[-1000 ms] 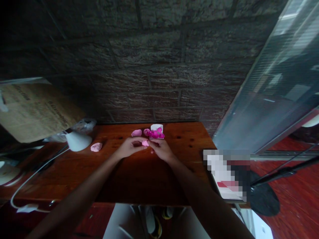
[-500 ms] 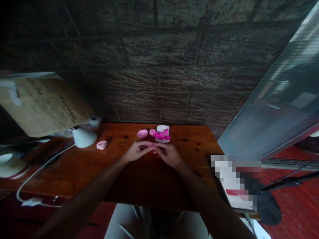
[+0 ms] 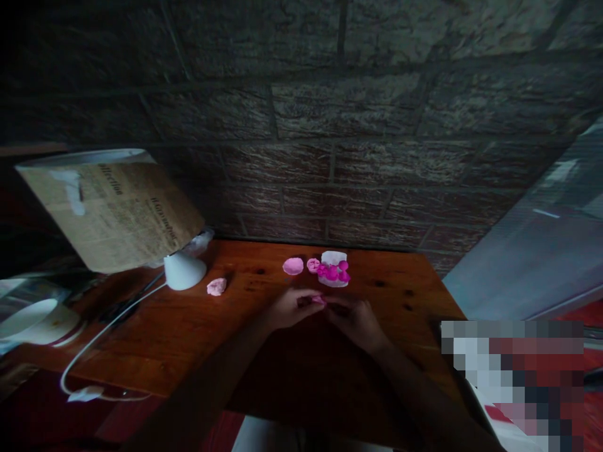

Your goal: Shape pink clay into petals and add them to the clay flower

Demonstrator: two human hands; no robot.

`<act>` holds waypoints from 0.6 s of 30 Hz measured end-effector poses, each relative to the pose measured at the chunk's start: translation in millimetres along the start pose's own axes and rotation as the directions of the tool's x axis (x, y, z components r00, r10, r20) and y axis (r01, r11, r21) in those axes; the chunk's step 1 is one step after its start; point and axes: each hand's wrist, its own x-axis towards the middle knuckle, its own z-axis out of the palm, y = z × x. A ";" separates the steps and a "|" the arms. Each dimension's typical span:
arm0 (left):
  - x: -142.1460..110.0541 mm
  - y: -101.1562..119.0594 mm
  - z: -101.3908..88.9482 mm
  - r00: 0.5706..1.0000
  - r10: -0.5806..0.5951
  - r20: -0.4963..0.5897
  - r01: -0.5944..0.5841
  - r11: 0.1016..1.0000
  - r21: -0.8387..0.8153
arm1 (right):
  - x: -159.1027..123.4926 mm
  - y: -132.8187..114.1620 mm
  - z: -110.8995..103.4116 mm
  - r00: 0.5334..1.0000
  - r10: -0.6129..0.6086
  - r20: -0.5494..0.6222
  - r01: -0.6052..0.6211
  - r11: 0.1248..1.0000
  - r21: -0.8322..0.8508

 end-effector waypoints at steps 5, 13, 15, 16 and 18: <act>0.6 3.4 -2.2 0.999 -0.037 -0.002 0.037 0.999 -0.004 | 0.6 -4.4 -2.2 0.999 -0.053 0.010 0.053 0.996 -0.075; 5.6 -3.8 -2.7 0.996 0.082 0.019 -0.083 0.995 0.051 | 9.2 -0.4 5.5 0.995 -0.055 -0.085 0.042 0.989 -0.145; 6.9 -2.4 -3.1 0.993 0.116 0.008 -0.116 0.992 0.049 | 12.2 -1.8 9.7 0.991 -0.035 -0.129 0.013 0.985 -0.172; 7.7 -1.0 -3.2 0.991 0.132 0.003 -0.132 0.990 0.046 | 13.9 -3.6 12.0 0.988 -0.035 -0.150 0.006 0.982 -0.188; 9.4 2.9 -3.2 0.985 0.164 -0.054 -0.162 0.986 0.030 | 17.3 -8.9 16.1 0.982 -0.063 -0.180 0.020 0.973 -0.229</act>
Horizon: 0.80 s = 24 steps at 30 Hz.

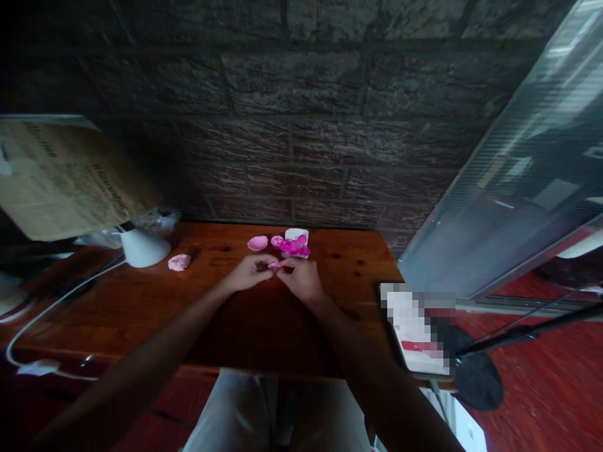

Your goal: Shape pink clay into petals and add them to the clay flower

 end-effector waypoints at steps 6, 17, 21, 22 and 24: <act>-2.1 14.8 -4.2 0.996 -0.051 -0.069 0.051 0.999 -0.006 | 8.1 -11.7 -13.0 0.991 -0.027 -0.132 0.016 0.997 -0.081; -28.4 20.3 -59.4 0.949 -0.246 0.196 0.207 0.957 0.201 | 23.0 -10.6 -10.8 0.970 -0.146 0.195 0.139 0.989 0.050; -32.9 13.5 -77.5 0.962 -0.247 0.116 0.204 0.933 0.296 | 5.9 -2.8 9.0 0.972 -0.109 0.209 0.070 0.980 0.186; -33.9 12.3 -79.8 0.966 -0.242 0.096 0.202 0.929 0.310 | 2.3 -1.2 10.6 0.969 -0.097 0.227 0.041 0.970 0.239; -35.1 11.0 -81.8 0.970 -0.230 0.078 0.189 0.916 0.353 | -2.3 1.2 10.4 0.950 -0.049 0.308 -0.060 0.940 0.335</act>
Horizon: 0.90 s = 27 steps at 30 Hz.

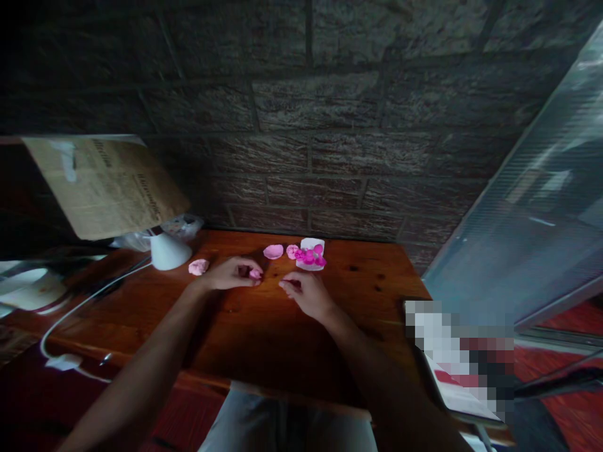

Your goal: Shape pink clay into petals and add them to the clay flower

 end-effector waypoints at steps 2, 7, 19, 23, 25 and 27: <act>-0.7 0.7 0.4 1.000 0.004 -0.018 -0.003 0.997 0.076 | -1.9 0.6 -2.8 0.996 0.062 0.056 -0.069 0.991 0.114; -1.9 12.1 1.9 0.981 -0.069 -0.180 0.127 0.935 0.331 | -1.1 3.3 -13.1 0.993 0.103 0.056 -0.114 0.957 0.268; 12.3 23.4 40.6 0.929 0.246 -0.276 -0.236 0.969 0.070 | 4.0 2.3 -15.8 0.971 0.233 0.061 -0.228 0.805 0.548; 16.2 25.7 50.9 0.939 0.254 -0.231 -0.274 0.960 -0.057 | 4.1 -4.3 -15.9 0.984 0.178 0.023 -0.166 0.853 0.495; 16.6 26.0 51.7 0.940 0.244 -0.238 -0.266 0.962 -0.062 | 3.9 -6.4 -15.4 0.986 0.162 0.043 -0.164 0.875 0.456; 16.4 25.8 50.4 0.938 0.226 -0.261 -0.248 0.967 -0.054 | 3.6 -7.3 -14.2 0.980 0.185 0.070 -0.196 0.868 0.456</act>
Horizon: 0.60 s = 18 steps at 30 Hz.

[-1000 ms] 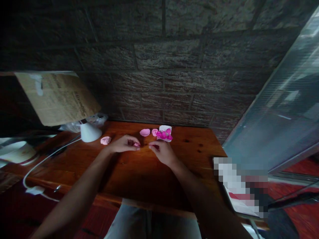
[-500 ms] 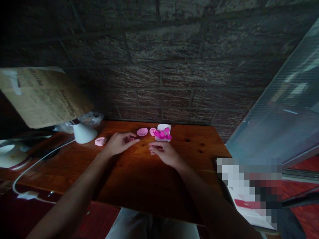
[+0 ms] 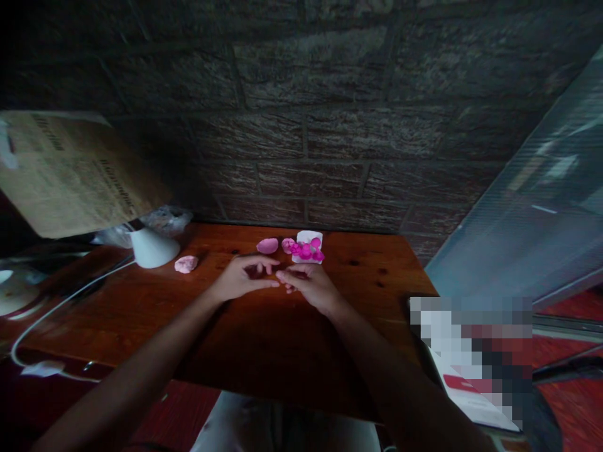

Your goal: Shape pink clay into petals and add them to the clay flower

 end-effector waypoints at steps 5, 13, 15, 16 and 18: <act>-0.2 0.3 -0.8 0.998 -0.005 -0.056 0.006 1.000 0.003 | 1.2 0.5 2.0 0.999 0.019 -0.048 -0.015 0.997 0.078; 2.6 5.8 19.1 0.998 0.031 -0.056 -0.035 0.997 -0.068 | 0.4 -0.9 5.5 0.988 0.038 -0.151 -0.029 0.998 0.057; 3.2 6.1 21.4 0.998 0.035 -0.054 -0.039 0.996 -0.076 | -0.6 -0.8 7.5 0.988 0.044 -0.145 -0.035 0.998 0.059; 3.4 6.1 21.8 0.997 0.041 -0.058 -0.045 0.996 -0.082 | -1.0 -0.8 8.4 0.989 0.050 -0.138 -0.041 0.997 0.065; 3.8 5.7 21.8 0.995 0.056 -0.081 -0.063 0.994 -0.092 | -1.6 -0.8 9.5 0.990 0.068 -0.121 -0.058 0.995 0.084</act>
